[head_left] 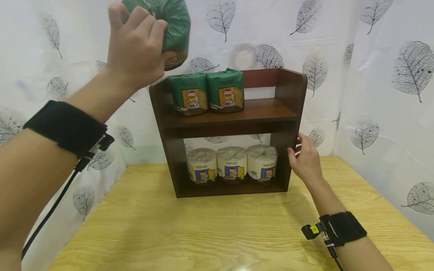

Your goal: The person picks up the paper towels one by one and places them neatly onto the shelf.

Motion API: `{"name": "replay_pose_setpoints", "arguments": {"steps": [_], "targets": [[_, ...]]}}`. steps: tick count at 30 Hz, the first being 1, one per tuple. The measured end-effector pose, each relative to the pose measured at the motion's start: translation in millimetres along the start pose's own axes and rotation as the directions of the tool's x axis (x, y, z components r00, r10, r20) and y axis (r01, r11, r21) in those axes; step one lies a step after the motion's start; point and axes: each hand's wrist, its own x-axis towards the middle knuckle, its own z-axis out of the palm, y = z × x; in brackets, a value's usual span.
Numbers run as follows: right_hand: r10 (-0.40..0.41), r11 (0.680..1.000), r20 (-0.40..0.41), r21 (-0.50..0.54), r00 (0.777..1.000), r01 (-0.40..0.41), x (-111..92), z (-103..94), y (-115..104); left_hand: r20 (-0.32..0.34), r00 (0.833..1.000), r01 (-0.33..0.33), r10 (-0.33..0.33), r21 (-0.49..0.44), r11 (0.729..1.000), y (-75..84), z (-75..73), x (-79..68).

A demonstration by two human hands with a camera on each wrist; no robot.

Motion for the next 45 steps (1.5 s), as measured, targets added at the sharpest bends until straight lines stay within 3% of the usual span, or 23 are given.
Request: {"name": "replay_pose_setpoints", "arguments": {"steps": [11,21,35,40,45], "targets": [[-0.04,0.999,-0.018,-0.022,0.999,0.039,-1.0,2.5,-3.0,-0.077,0.992,-0.103,0.101,-0.026,0.994,37.5,20.5,36.7],[-0.053,0.999,-0.017,-0.014,0.998,0.053,-4.2,11.4,-13.1,-0.108,0.985,-0.137,0.131,-0.048,0.989,69.5,38.2,57.2],[-0.046,0.999,-0.027,0.01,0.999,0.047,-5.7,14.2,-21.5,-0.117,0.992,-0.061,0.046,-0.122,0.991,117.0,59.6,79.3],[-0.044,0.999,-0.027,0.008,0.999,0.045,-6.5,13.4,-21.7,-0.065,0.998,0.008,-0.02,-0.188,0.982,125.8,66.6,82.3],[-0.052,0.999,-0.03,0.002,0.998,0.052,-5.2,12.6,-22.1,-0.04,0.999,0.022,-0.031,-0.202,0.979,132.0,72.0,80.9]]}}
